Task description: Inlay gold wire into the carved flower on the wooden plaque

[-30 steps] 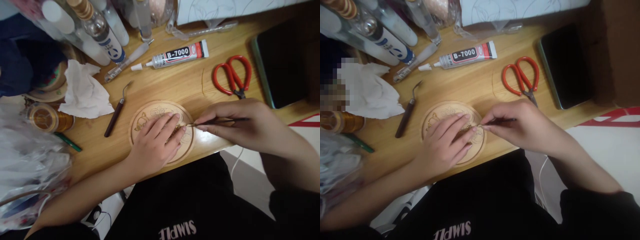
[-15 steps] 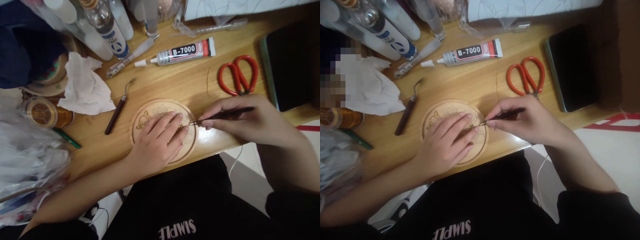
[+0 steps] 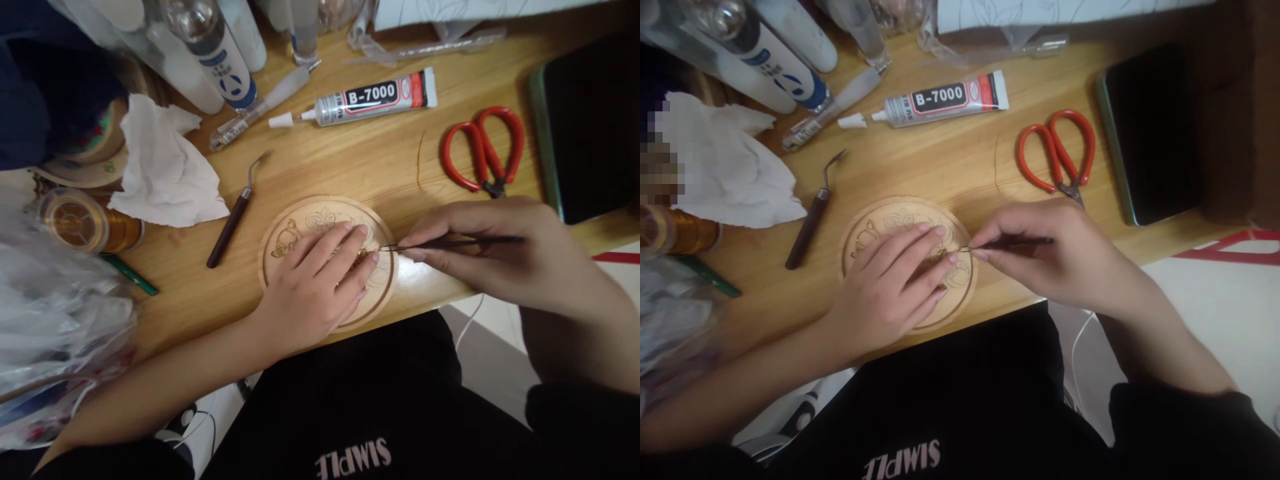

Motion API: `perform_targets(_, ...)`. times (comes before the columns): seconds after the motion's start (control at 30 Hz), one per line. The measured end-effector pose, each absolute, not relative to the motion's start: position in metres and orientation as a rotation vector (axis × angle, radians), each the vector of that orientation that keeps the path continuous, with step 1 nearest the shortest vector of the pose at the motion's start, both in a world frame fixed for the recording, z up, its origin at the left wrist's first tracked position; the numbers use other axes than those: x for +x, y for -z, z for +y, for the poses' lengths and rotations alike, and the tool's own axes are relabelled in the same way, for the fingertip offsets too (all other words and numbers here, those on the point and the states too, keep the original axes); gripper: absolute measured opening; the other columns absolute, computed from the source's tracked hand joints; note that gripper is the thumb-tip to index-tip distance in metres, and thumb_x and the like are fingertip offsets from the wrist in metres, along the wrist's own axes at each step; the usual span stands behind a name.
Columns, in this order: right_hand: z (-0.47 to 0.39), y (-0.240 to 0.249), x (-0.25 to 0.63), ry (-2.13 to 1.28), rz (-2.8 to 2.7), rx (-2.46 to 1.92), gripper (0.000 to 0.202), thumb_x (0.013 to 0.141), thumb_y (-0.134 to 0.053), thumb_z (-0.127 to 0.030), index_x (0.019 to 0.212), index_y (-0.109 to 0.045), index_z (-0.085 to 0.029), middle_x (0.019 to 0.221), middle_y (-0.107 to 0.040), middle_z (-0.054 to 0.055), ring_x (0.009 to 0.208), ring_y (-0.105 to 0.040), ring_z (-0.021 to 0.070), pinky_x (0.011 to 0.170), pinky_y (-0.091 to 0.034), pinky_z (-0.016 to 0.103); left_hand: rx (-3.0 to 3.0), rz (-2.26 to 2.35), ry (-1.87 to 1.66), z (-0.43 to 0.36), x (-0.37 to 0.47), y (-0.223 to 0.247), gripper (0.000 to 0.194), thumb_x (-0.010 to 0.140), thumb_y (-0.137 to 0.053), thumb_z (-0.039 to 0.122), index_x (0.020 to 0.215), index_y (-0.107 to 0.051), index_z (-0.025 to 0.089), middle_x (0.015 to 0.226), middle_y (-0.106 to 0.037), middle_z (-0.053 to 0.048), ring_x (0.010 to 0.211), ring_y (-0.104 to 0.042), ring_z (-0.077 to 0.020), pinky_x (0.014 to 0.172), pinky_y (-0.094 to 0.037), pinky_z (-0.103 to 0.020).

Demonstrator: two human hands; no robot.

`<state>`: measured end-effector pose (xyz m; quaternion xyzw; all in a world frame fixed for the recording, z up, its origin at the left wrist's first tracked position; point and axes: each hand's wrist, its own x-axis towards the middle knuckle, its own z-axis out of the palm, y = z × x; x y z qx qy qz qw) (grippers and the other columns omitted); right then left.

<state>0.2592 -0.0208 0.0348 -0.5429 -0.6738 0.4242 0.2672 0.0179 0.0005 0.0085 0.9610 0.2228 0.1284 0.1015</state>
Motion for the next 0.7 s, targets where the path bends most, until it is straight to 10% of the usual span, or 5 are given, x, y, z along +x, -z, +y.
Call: perform_targets(0.7, -0.042, -0.021, 0.254, -0.845, -1.924, -1.235, 0.006, 0.09, -0.064, -0.019, 0.093, -0.067, -0.023, 0.081, -0.072, 0.001, 0.072, -0.068, 0.0143, 0.063, -0.055, 0.028, 2.955, 0.66, -0.5, -0.003, 0.017, -0.013, 0.031, 0.093, -0.058, 0.025, 0.12, -0.063, 0.013, 0.126, -0.065, -0.016, 0.119, -0.059, -0.0301, 0.097, -0.049, -0.044)
